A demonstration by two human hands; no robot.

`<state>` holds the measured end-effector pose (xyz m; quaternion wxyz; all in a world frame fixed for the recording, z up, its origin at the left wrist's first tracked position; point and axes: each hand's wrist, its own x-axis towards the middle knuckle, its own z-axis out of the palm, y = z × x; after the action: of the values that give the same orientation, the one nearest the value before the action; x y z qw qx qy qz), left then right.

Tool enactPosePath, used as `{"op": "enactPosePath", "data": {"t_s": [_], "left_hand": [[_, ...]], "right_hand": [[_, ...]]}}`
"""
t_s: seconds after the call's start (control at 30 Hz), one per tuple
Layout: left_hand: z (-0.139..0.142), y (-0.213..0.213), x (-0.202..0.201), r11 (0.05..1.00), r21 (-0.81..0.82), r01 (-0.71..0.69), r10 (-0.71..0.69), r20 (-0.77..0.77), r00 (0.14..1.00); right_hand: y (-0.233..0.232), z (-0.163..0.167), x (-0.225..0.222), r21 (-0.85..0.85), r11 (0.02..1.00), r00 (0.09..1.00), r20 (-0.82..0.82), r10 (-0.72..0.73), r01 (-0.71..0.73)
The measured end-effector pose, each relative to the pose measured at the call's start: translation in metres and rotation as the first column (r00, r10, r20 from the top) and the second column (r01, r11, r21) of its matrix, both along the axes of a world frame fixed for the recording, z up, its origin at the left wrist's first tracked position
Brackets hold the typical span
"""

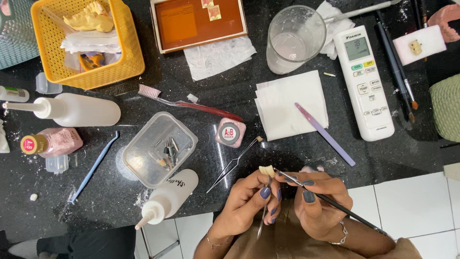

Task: The person holds a small dental prosthesis in one hand and uses a fine brush to apply and shape pink ceramic material onto it, periodically dipping the brush and wiping it on a tissue, then holds the prosthesis against a white denture base at the end.

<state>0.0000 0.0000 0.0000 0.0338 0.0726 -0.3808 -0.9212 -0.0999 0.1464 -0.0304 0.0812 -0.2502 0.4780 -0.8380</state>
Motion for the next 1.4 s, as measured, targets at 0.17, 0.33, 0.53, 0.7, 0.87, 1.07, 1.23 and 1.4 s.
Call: {"op": "enactPosePath", "data": {"t_s": [0.17, 0.33, 0.53, 0.7, 0.87, 1.07, 1.23, 1.4], "left_hand": [[-0.003, -0.003, -0.001, 1.0, -0.002, -0.002, 0.002, -0.014, 1.0], [0.0, -0.008, -0.003, 1.0, -0.019, -0.014, 0.013, -0.024, 1.0], [-0.022, -0.006, -0.009, 0.935, -0.322, -0.151, 0.112, -0.136, 0.984], [-0.019, -0.021, -0.004, 0.779, -0.541, -0.317, 0.219, -0.239, 0.946], [0.017, -0.017, -0.022, 0.622, -0.608, -0.494, 0.349, -0.349, 0.87], [0.006, -0.016, -0.042, 0.381, -0.704, -0.599, 0.256, -0.542, 0.8], [-0.009, -0.007, -0.051, 0.365, -0.716, -0.596, 0.274, -0.529, 0.803], [-0.015, -0.002, -0.064, 0.431, -0.73, -0.53, 0.256, -0.465, 0.848]], "right_hand": [[0.001, -0.003, 0.0, -0.021, 1.0, 1.0, 0.02, 0.022, -0.021], [0.001, -0.005, 0.002, -0.023, 1.0, 0.999, 0.046, 0.016, -0.015], [0.011, -0.022, -0.005, -0.044, 0.999, 0.996, 0.089, 0.022, -0.018], [0.009, -0.011, -0.023, -0.102, 0.992, 0.991, 0.099, 0.086, -0.076], [0.016, 0.037, -0.048, -0.053, 0.984, 0.984, 0.046, 0.171, -0.169], [0.013, 0.052, -0.053, 0.072, 0.927, 0.93, 0.033, 0.366, -0.367], [0.013, 0.053, -0.063, 0.161, 0.894, 0.895, -0.094, 0.436, -0.418], [0.014, 0.045, -0.072, 0.148, 0.906, 0.911, -0.054, 0.409, -0.397]]}}
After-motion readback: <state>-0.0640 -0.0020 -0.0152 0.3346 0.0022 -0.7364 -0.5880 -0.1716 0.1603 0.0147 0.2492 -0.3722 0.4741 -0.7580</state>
